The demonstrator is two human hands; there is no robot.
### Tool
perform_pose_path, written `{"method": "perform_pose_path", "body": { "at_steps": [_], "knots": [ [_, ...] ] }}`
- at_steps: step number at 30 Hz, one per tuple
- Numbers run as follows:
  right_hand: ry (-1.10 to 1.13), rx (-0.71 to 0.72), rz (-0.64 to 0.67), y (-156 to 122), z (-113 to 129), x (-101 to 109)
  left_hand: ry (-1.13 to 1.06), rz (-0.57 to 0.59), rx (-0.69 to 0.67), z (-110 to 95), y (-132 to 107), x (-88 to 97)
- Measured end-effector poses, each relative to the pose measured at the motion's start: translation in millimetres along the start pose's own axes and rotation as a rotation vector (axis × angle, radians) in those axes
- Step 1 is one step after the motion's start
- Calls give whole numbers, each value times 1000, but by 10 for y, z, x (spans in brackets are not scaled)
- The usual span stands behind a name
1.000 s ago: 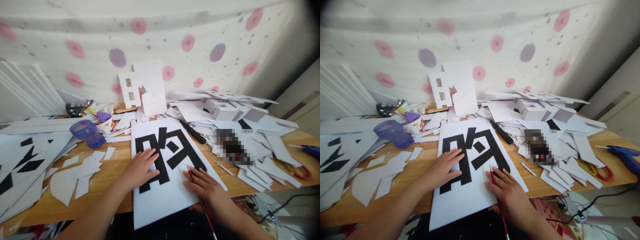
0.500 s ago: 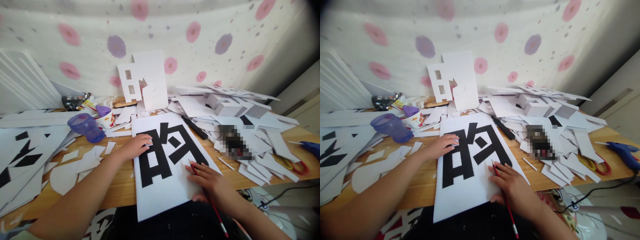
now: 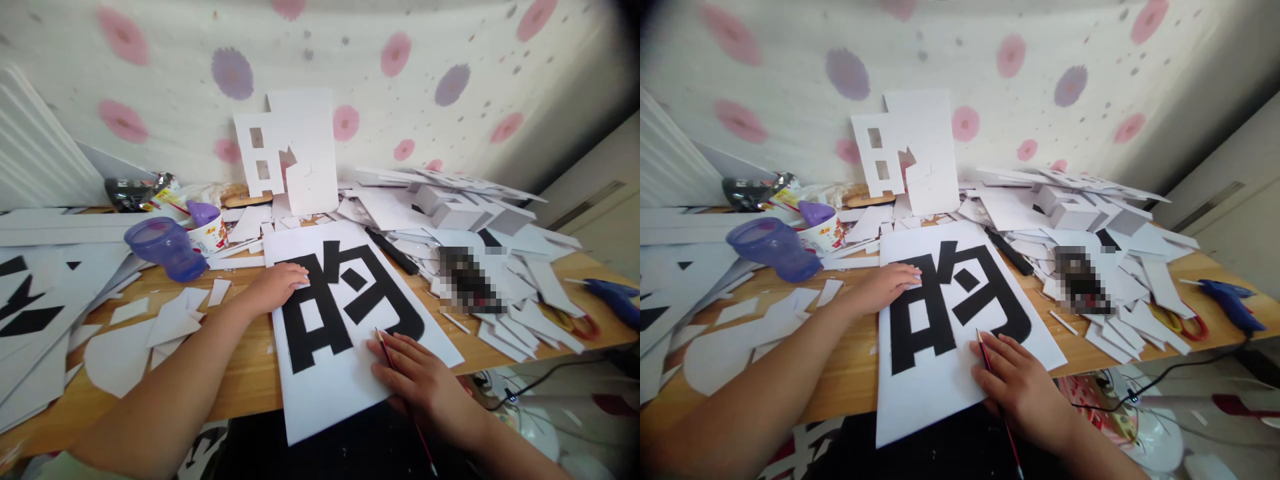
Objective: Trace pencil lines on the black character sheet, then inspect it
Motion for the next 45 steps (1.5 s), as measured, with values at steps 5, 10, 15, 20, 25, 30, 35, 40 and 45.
{"method": "perform_pose_path", "body": {
  "at_steps": [5,10,15,20,25,30,35,40,45],
  "knots": [
    [-54,50,0,-25,5,4,-20,-33,-12,50,-27,-46],
    [-58,35,20,-53,-4,-70,-35,-59,-2,63,-43,-54],
    [-61,21,14,-20,-8,-46,-35,-77,18,78,-52,-65],
    [-120,100,17,69,1,59,-25,-93,28,60,-62,-46],
    [-208,207,-69,120,-7,130,-7,-98,60,72,-80,-43],
    [-151,199,-142,121,-46,147,-13,-103,84,73,-83,-35],
    [-104,153,-129,111,-86,131,-25,-107,83,68,-80,-29],
    [-76,146,-102,100,-49,151,-43,-105,65,89,-83,-47],
    [-38,61,-49,86,-1,129,-68,-103,53,127,-81,-67]
  ]
}}
Point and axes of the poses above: each hand's wrist, its own y-axis towards the middle knuckle, its own x-axis out of the back of the hand, z = x × y, the point moved 6 cm from there along y, towards the middle knuckle, and after that the axes turned 2 degrees about -z, right-handed, at the moved point
